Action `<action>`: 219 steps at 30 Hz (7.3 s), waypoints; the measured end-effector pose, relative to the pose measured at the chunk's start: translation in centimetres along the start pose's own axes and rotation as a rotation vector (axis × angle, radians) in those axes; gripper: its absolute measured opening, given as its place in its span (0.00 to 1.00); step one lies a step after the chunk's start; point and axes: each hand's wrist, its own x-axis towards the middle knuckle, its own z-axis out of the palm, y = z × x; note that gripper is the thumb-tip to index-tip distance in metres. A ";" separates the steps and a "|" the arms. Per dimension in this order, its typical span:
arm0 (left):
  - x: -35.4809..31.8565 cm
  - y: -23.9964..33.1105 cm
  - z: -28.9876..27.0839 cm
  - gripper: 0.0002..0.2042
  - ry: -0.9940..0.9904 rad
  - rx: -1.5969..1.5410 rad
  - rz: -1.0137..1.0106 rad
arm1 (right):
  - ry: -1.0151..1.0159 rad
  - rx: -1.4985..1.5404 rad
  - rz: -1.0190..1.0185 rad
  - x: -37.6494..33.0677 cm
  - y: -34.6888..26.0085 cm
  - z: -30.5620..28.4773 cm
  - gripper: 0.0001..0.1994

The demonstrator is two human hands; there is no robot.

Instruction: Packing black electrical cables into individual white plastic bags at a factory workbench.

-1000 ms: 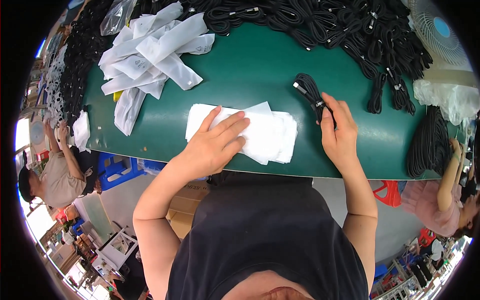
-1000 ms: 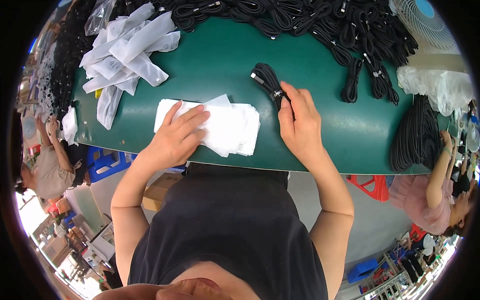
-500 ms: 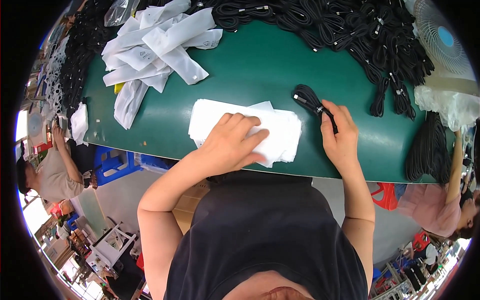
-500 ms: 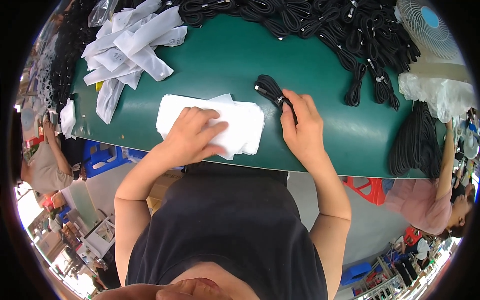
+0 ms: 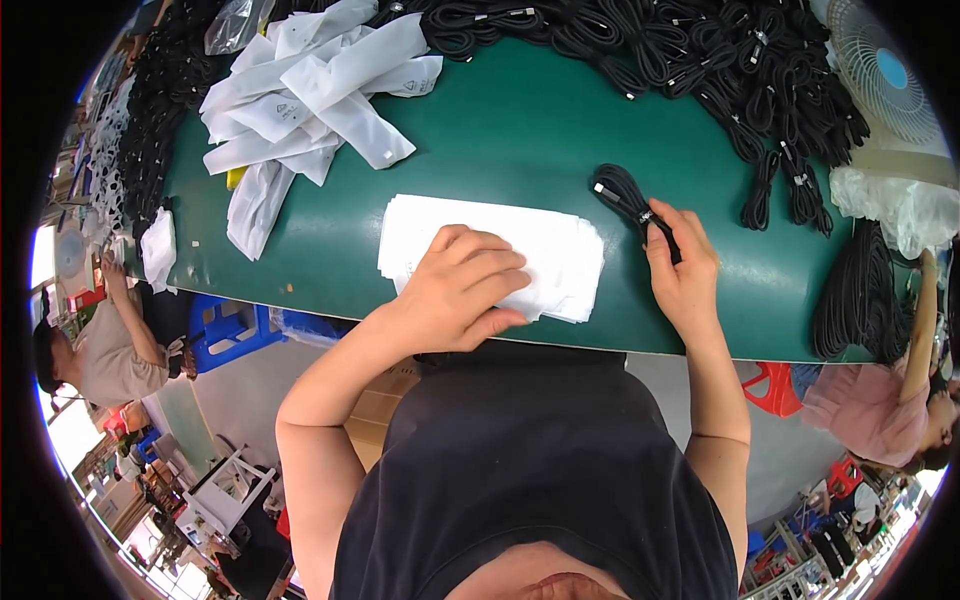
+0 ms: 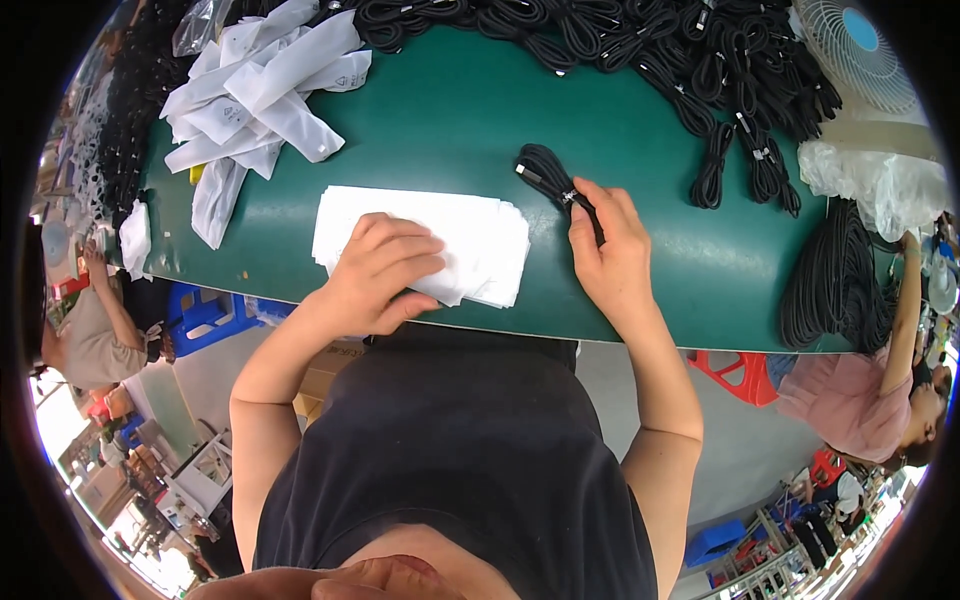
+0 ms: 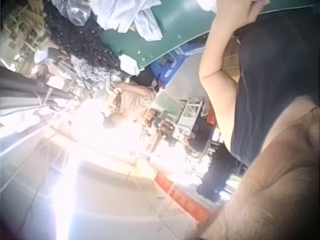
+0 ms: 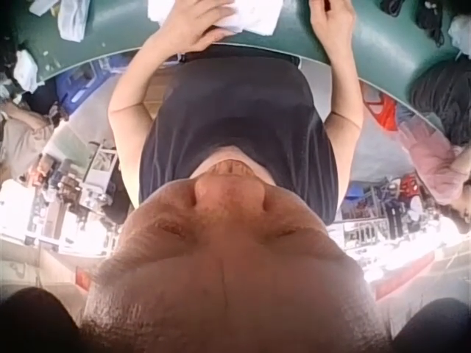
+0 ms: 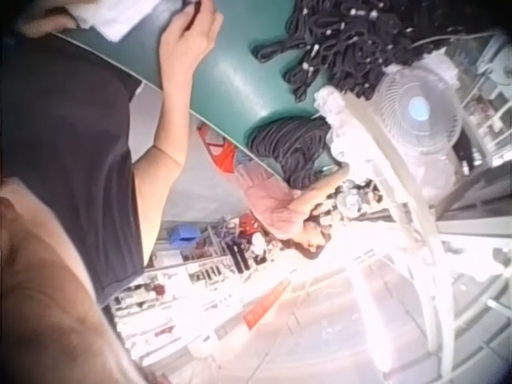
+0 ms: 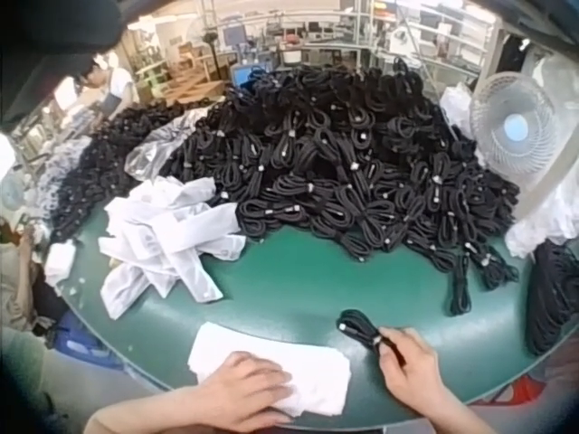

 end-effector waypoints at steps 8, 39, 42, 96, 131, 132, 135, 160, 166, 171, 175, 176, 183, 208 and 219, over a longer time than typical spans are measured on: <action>2.4 1.1 2.5 0.10 0.230 0.171 -0.218 | 0.038 0.071 -0.030 0.0 -1.0 -0.6 0.11; 1.7 0.6 3.2 0.07 0.596 -0.180 -0.213 | -0.264 0.453 0.109 -0.4 -6.6 -1.6 0.08; 1.7 0.4 2.9 0.08 0.640 -0.197 -0.248 | -0.238 0.374 0.026 0.4 -6.9 -1.3 0.06; 1.6 -0.8 2.0 0.06 0.147 0.071 -0.088 | 0.004 0.057 -0.029 5.0 -2.5 -3.0 0.14; 1.0 -0.5 0.8 0.04 0.527 -0.446 -0.374 | -0.280 0.199 -0.491 2.5 -5.4 -1.2 0.14; 1.2 -0.5 0.7 0.04 0.548 -0.419 -0.340 | -0.238 0.161 -0.502 2.5 -6.1 -1.1 0.14; 1.7 0.2 0.5 0.04 0.595 -0.309 -0.258 | -0.104 0.091 -0.334 2.5 -7.7 -1.1 0.12; 1.0 -0.6 0.0 0.03 0.806 -0.844 -0.407 | -0.200 -0.108 -0.860 2.7 -6.6 -0.6 0.22; 1.3 -0.4 -0.1 0.03 0.781 -0.488 -0.334 | -0.136 -0.140 -0.748 3.1 -7.8 0.1 0.21; 1.3 0.0 -0.7 0.03 0.767 -0.483 -0.343 | -0.114 -0.081 -0.752 4.2 -9.2 0.1 0.23; 1.2 -0.2 -0.9 0.03 0.800 -0.606 -0.356 | -0.181 -0.012 -0.708 4.1 -10.8 -0.2 0.17; 1.2 -0.2 -0.9 0.03 0.816 -0.630 -0.354 | -0.183 -0.010 -0.714 4.2 -10.9 -0.3 0.17; 1.4 -0.3 -1.8 0.02 0.648 -0.373 -0.281 | -0.319 0.605 0.322 5.7 -12.1 0.1 0.11; 3.7 0.3 -4.9 0.18 0.865 -1.547 -0.474 | -0.047 -0.205 -1.088 8.6 -13.3 3.9 0.11; 3.7 0.7 -4.1 0.19 0.784 -1.295 -0.347 | 0.097 0.006 -1.087 10.0 -12.4 4.2 0.09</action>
